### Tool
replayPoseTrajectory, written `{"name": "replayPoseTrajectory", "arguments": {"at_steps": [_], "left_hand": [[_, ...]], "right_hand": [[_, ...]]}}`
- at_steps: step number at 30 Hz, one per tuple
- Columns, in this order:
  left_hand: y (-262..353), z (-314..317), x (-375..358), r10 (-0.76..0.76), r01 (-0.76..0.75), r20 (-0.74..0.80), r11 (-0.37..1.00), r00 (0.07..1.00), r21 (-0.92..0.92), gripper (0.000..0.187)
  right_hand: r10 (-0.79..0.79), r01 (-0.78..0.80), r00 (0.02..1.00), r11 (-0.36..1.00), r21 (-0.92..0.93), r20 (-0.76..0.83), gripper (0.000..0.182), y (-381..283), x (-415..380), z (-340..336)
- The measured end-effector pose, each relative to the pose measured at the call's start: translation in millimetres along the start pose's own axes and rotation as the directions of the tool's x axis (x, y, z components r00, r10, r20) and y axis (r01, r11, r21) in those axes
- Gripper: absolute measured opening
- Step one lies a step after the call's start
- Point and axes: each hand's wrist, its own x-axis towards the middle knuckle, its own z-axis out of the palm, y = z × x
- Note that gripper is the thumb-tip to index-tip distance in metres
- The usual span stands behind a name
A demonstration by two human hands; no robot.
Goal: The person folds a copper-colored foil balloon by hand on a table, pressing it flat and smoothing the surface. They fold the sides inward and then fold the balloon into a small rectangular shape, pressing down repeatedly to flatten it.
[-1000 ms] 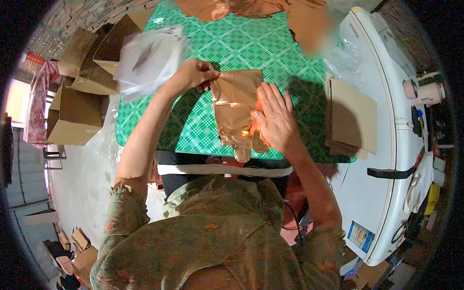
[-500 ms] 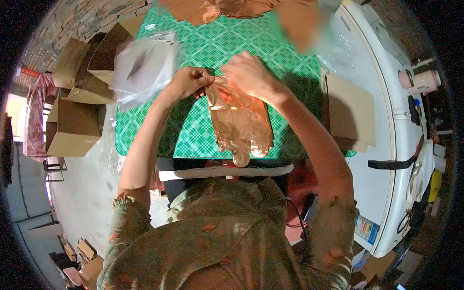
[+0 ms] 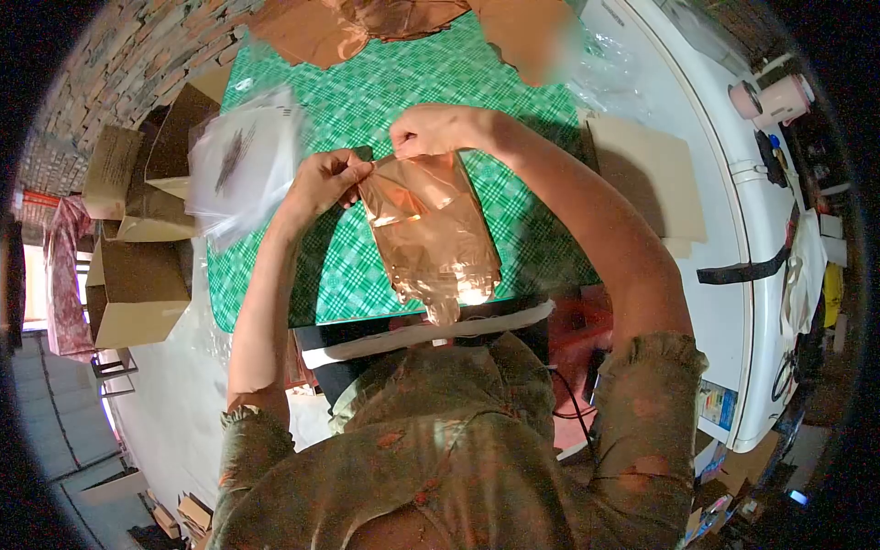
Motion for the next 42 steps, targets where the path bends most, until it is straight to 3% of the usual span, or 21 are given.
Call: {"name": "replayPoseTrajectory", "arguments": {"at_steps": [2,5,8,12,17,20,24,25,29,32,33,36,37,42], "left_hand": [[1.3,-0.3,-0.2,-0.004,0.004,0.016,1.0,1.0,-0.019,0.032],[1.8,0.9,-0.1,-0.003,0.003,0.0,1.0,1.0,-0.012,0.031],[2.7,-0.3,-0.3,-0.004,0.004,0.0,0.998,1.0,0.063,0.03],[8.8,-1.0,-1.6,-0.017,0.017,-0.002,0.998,1.0,0.062,0.03],[6.1,0.5,2.0,-0.035,0.041,-0.033,0.978,0.999,0.205,0.032],[16.5,5.1,-0.7,-0.002,0.031,-0.074,0.919,0.997,0.394,0.038],[16.9,19.2,-1.6,0.275,-0.137,-0.121,0.758,0.954,0.638,0.031],[15.4,22.0,-0.5,0.249,-0.111,-0.119,0.744,0.961,0.659,0.027],[15.2,45.0,-12.5,0.407,-0.058,-0.227,0.58,0.885,0.813,0.036],[28.7,51.3,-20.5,0.622,-0.261,-0.154,0.522,0.768,0.812,0.033],[39.0,53.6,-24.9,0.518,-0.244,-0.117,0.576,0.848,0.78,0.037],[28.2,64.1,-14.1,0.736,-0.445,-0.044,0.454,0.676,0.772,0.043],[27.6,66.2,-16.0,0.657,-0.442,0.002,0.505,0.754,0.741,0.05],[19.7,79.1,-17.0,0.59,-0.465,0.119,0.48,0.799,0.743,0.059]], "right_hand": [[0.093,-0.093,0.995,0.996,0.013,0.022,0.025,2.5,-12.1,-9.6],[0.008,-0.012,0.999,0.995,-0.102,-0.047,0.026,28.7,-26.4,-15.4],[-0.074,0.072,0.988,0.997,-0.019,-0.136,0.023,40.2,-43.1,-9.9],[-0.094,0.033,0.97,0.965,-0.261,-0.223,0.015,36.6,-45.8,1.0],[-0.243,0.029,0.934,0.782,-0.623,-0.261,0.009,36.8,-49.0,17.3],[-0.306,0.031,0.876,0.807,-0.589,-0.373,0.005,34.7,-52.5,28.3],[-0.208,-0.014,0.874,0.893,-0.449,-0.439,0.01,41.5,-52.5,32.0],[-0.193,-0.019,0.888,0.891,-0.454,-0.418,0.012,41.7,-52.9,31.2],[-0.148,-0.057,0.891,0.902,-0.428,-0.43,0.014,44.2,-49.3,31.9],[-0.166,-0.041,0.885,0.903,-0.427,-0.435,0.016,40.7,-50.2,33.7],[-0.169,-0.038,0.881,0.906,-0.422,-0.443,0.016,39.8,-51.5,34.7],[-0.221,-0.008,0.87,0.888,-0.46,-0.441,0.017,38.7,-51.5,32.5],[-0.243,0.007,0.868,0.878,-0.478,-0.433,0.017,39.3,-51.5,32.1],[-0.215,-0.013,0.868,0.891,-0.453,-0.447,0.017,35.0,-55.2,34.0]]}}
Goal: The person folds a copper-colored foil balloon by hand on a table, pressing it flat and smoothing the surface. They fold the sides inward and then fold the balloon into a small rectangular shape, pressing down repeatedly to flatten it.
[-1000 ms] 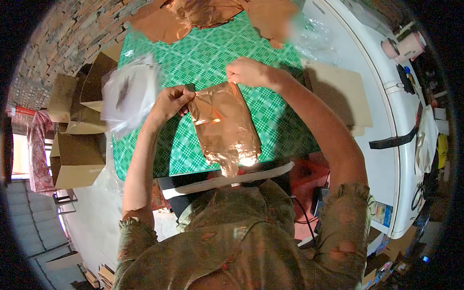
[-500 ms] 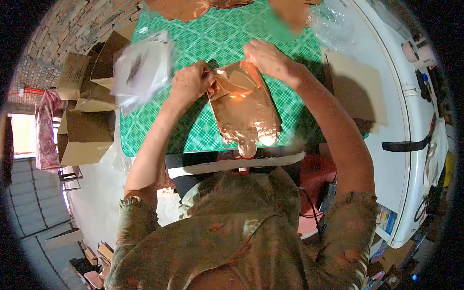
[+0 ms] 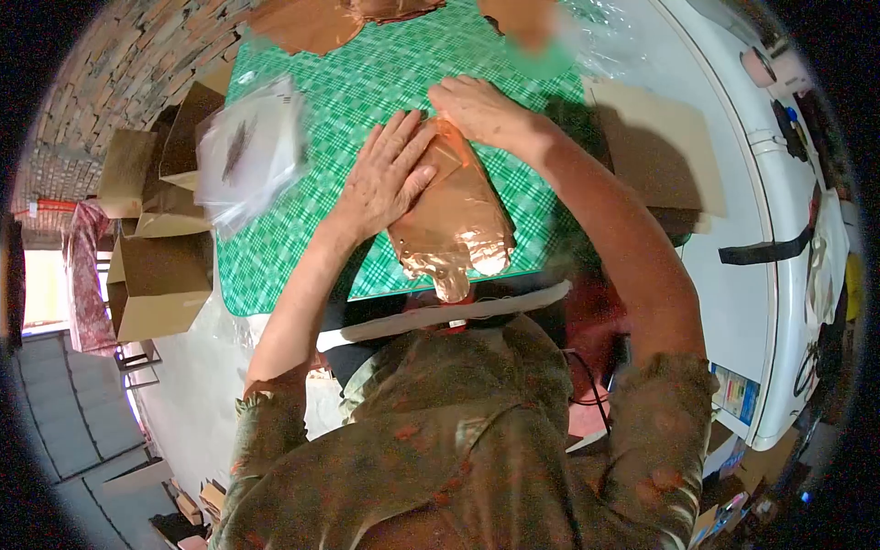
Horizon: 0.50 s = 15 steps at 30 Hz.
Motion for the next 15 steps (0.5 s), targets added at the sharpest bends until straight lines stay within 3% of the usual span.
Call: {"name": "replayPoseTrajectory", "arguments": {"at_steps": [2,10,13,15], "left_hand": [[2.5,4.6,-1.9,0.005,-0.01,0.05,0.996,0.999,0.093,0.062],[3.2,2.8,-1.6,0.015,-0.024,0.075,0.991,0.997,0.13,0.063],[1.7,6.0,-2.5,0.026,-0.032,0.054,0.993,0.998,0.116,0.061],[0.1,6.8,-2.3,0.031,-0.036,0.045,0.993,0.999,0.112,0.06]], "right_hand": [[-0.004,0.003,1.0,1.0,-0.012,-0.015,0.016,1.1,0.1,-1.3],[0.042,-0.051,0.995,0.994,-0.094,-0.092,0.021,-12.6,-9.0,-12.2],[0.051,-0.064,0.994,0.99,-0.129,-0.1,0.031,-27.4,-24.1,-20.8],[-0.029,0.019,0.998,0.983,-0.184,-0.052,0.044,-44.4,-47.5,-16.8]]}}
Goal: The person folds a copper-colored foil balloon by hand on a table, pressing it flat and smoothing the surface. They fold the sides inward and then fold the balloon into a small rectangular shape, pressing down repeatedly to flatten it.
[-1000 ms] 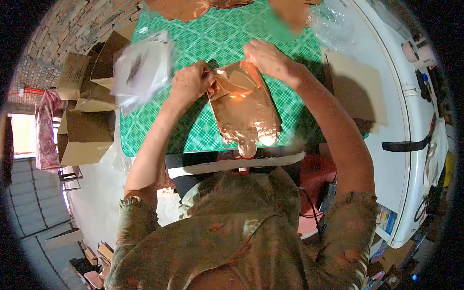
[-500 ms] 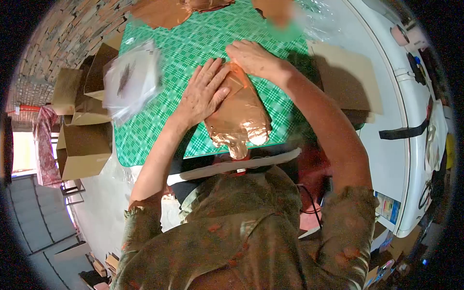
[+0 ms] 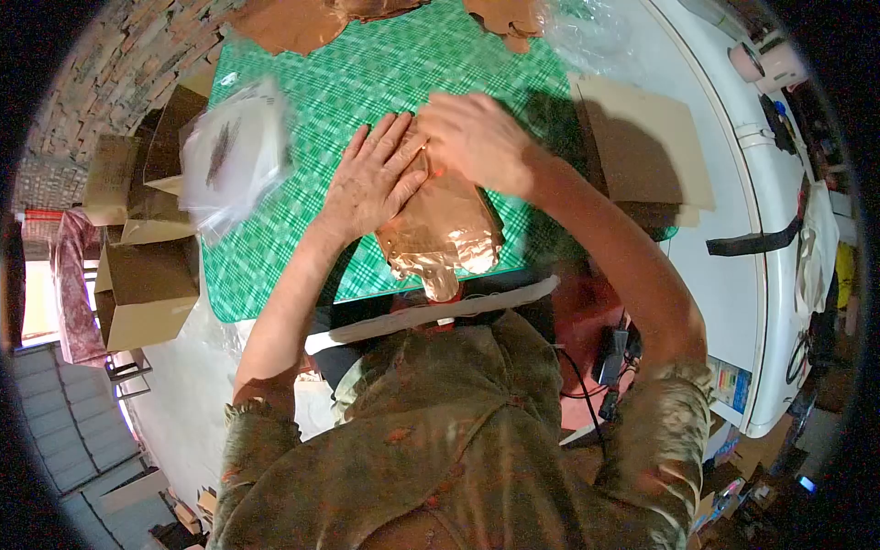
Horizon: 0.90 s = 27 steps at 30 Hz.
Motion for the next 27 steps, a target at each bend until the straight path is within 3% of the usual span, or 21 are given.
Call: {"name": "replayPoseTrajectory", "arguments": {"at_steps": [1,2,12,15,18,21,22,26,27], "left_hand": [[-0.5,0.1,0.2,0.002,-0.002,-0.005,1.0,1.0,-0.004,0.06],[-0.5,0.5,-0.1,0.004,-0.004,-0.008,1.0,1.0,-0.009,0.06],[-3.2,-0.4,-0.4,0.029,-0.032,0.045,0.998,0.999,0.055,0.062],[-3.6,-3.1,-1.9,0.063,-0.065,0.071,0.997,0.995,0.03,0.062],[-5.4,-7.3,-7.1,0.154,-0.155,0.102,0.988,0.983,-0.003,0.062],[-4.8,-11.6,-16.7,0.232,-0.228,0.135,0.973,0.963,-0.044,0.063],[-3.4,-13.8,-20.4,0.249,-0.243,0.147,0.968,0.957,-0.059,0.063],[-4.0,-15.0,-22.8,0.255,-0.246,0.158,0.967,0.954,-0.072,0.065],[-4.7,-15.4,-22.2,0.248,-0.239,0.167,0.968,0.954,-0.072,0.065]], "right_hand": [[-0.043,0.043,0.999,0.999,-0.026,0.016,0.051,-8.5,-13.4,-2.1],[0.01,-0.012,0.997,1.0,0.021,0.082,0.063,-15.9,-27.6,-5.8],[0.006,0.008,0.969,0.998,-0.055,0.249,0.084,-27.2,-105.3,-32.3],[0.022,-0.056,0.97,0.989,0.134,0.241,0.088,-42.6,-120.2,-52.8],[0.001,-0.032,0.973,0.991,0.131,0.231,0.092,-65.9,-129.1,-57.4],[-0.07,0.071,0.975,0.997,0.004,0.211,0.09,-89.8,-131.3,-54.1],[-0.07,0.064,0.986,0.997,0.047,0.151,0.075,-96.8,-130.5,-47.8],[-0.144,0.146,0.988,0.989,0.028,-0.057,0.057,-116.8,-126.2,-9.4],[-0.162,0.164,0.986,0.986,0.036,-0.045,0.057,-117.9,-123.2,-4.7]]}}
